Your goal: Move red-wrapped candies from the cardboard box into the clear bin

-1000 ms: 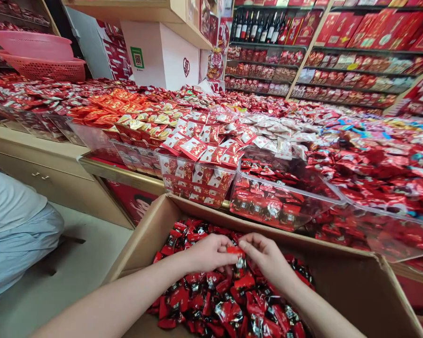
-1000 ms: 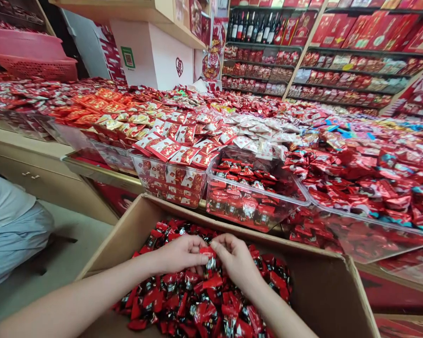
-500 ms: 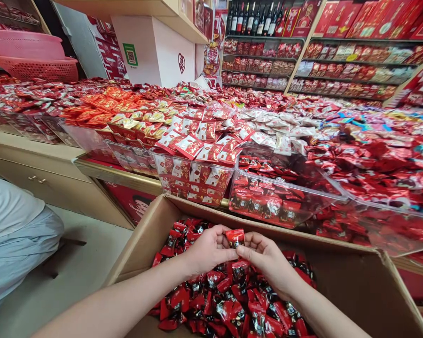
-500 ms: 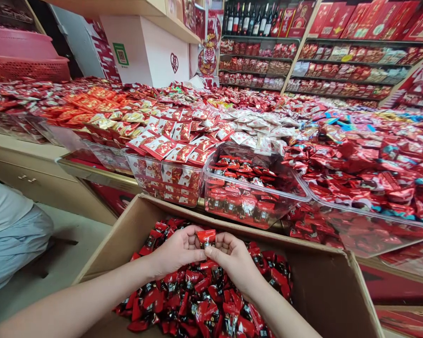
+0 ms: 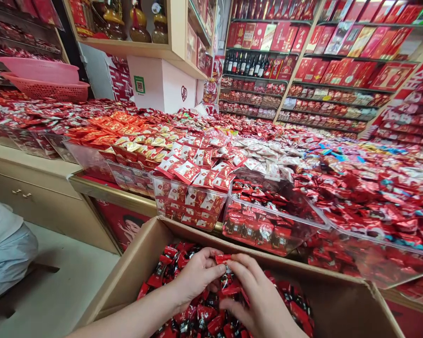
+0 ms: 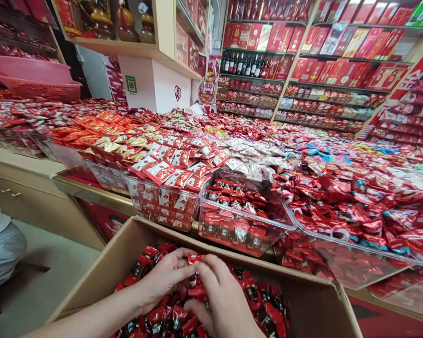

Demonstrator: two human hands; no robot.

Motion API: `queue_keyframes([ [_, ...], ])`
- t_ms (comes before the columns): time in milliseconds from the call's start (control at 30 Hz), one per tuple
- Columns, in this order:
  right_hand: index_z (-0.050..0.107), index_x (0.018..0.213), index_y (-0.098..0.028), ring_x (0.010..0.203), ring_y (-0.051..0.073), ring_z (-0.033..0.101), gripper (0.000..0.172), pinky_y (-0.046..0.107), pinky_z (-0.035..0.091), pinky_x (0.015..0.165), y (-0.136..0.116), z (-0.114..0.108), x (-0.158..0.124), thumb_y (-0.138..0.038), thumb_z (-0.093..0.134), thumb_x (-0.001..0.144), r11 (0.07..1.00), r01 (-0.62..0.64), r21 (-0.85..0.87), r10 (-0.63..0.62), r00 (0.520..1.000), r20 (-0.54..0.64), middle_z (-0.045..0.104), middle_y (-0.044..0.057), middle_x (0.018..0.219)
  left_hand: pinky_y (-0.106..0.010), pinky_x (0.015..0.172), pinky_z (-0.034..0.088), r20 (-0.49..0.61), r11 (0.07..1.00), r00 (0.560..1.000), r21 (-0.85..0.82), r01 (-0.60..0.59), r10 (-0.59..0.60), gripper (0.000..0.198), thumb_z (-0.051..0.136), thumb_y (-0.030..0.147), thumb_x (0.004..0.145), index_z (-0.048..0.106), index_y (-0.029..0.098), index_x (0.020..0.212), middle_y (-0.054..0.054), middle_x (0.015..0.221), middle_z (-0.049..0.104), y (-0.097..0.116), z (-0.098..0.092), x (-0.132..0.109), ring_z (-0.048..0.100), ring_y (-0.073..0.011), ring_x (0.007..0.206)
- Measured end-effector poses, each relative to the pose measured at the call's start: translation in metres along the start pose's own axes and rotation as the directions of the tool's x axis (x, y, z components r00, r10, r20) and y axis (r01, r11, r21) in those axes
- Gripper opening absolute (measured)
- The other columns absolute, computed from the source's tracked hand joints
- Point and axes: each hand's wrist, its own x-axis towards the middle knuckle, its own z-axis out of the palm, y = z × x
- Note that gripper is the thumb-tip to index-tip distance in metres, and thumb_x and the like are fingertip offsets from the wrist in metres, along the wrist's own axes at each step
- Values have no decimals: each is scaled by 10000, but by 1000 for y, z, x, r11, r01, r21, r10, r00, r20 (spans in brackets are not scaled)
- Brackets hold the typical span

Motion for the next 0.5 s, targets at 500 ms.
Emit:
queue_keyframes([
  [500,534,809,-202,647,147,558,103,267,424,598,-23,-131,97,-267,495,739,919,-20,-393,-140,917,-373,605,37,751,-182,473,303,135,986,987,-128,106,-89,370,481,488,696,460,146,834,-13,638,593,2,-3,-5,541,-85,514],
])
